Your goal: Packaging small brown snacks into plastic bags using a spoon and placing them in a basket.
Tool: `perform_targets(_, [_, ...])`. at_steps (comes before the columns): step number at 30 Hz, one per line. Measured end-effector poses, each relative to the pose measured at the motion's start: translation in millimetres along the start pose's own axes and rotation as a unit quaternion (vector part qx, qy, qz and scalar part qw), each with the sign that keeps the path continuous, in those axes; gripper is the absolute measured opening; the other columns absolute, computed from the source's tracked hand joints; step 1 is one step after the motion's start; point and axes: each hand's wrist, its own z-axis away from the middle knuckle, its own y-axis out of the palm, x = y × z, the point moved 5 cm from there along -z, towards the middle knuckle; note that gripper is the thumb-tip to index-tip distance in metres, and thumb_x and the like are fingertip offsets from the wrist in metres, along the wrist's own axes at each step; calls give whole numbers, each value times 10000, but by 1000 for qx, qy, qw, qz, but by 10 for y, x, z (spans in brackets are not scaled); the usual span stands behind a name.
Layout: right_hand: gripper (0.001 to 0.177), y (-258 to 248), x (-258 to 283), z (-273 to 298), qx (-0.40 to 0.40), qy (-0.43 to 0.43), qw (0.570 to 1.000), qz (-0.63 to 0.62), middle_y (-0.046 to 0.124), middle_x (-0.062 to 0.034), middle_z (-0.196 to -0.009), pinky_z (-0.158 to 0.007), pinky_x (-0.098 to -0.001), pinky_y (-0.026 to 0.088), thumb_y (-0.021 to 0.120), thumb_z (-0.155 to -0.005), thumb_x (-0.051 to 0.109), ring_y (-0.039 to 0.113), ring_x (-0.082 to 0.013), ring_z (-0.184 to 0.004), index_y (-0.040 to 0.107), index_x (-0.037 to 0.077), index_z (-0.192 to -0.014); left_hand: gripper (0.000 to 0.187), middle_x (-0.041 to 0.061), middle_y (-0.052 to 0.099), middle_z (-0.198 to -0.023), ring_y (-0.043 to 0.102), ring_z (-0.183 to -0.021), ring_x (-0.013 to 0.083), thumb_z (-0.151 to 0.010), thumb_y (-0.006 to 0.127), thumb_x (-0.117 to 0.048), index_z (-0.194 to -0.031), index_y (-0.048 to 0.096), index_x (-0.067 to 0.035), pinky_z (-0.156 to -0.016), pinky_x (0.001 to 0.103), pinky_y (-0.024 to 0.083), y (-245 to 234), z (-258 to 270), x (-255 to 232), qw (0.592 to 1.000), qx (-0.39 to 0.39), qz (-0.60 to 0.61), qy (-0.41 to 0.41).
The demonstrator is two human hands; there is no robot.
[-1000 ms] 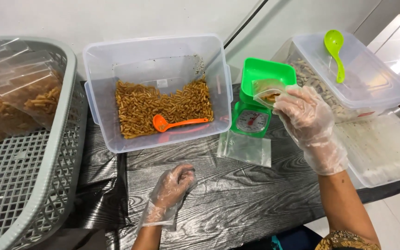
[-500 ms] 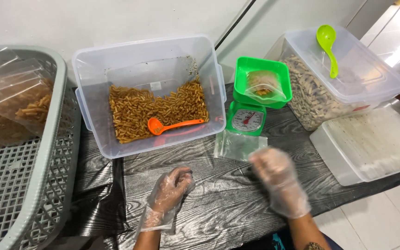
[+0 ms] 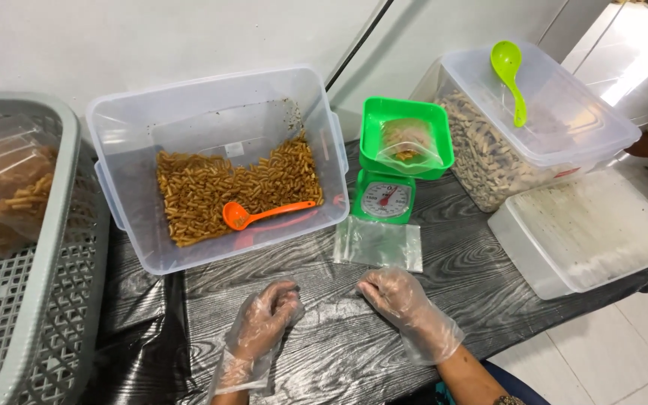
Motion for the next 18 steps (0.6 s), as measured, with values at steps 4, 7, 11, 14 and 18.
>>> perform_targets(4, [166,-29,15,-3,-13,14,999,28,746,-1,-772,-562,-305,584,655,-994,248,719,-171,-646,746,140,-908,397,-30,814,-1056,780,-1008,130,-867,669,-308,-1248,728,-212,-870,290,592,-9,26,-51,1000,5,28,-7])
perform_targets(7, [129,-143,189,-68,-36,-1,999,10,739,-7,-740,-534,-285,578,704,-964,201,715,-160,-615,737,124,-867,402,-35,817,-1068,781,-1021,129,-865,669,-319,-1252,728,-225,-879,289,598,0,7,10,1000,4,20,-17])
perform_targets(11, [127,-207,228,-66,-48,50,997,-44,736,-9,-760,-640,-218,604,711,-922,69,722,-126,-678,739,95,-801,384,-32,801,-1054,767,-1010,117,-866,659,-260,-1240,729,-211,-877,287,571,60,-39,162,999,0,47,5])
perform_targets(14, [147,-156,41,6,-119,-46,984,123,756,10,-794,-572,-255,623,694,-982,267,732,-129,-680,754,153,-911,398,-34,811,-1080,777,-1039,122,-859,646,-299,-1247,720,-247,-872,296,577,31,-12,111,1000,-2,8,9])
perform_targets(18, [184,-1181,817,-321,-146,-29,988,48,705,-24,-879,-697,-230,659,545,-1055,118,702,-152,-796,701,42,-994,421,-50,808,-1061,774,-1010,128,-859,655,-369,-1251,718,-227,-859,310,567,14,3,70,1000,-2,10,14])
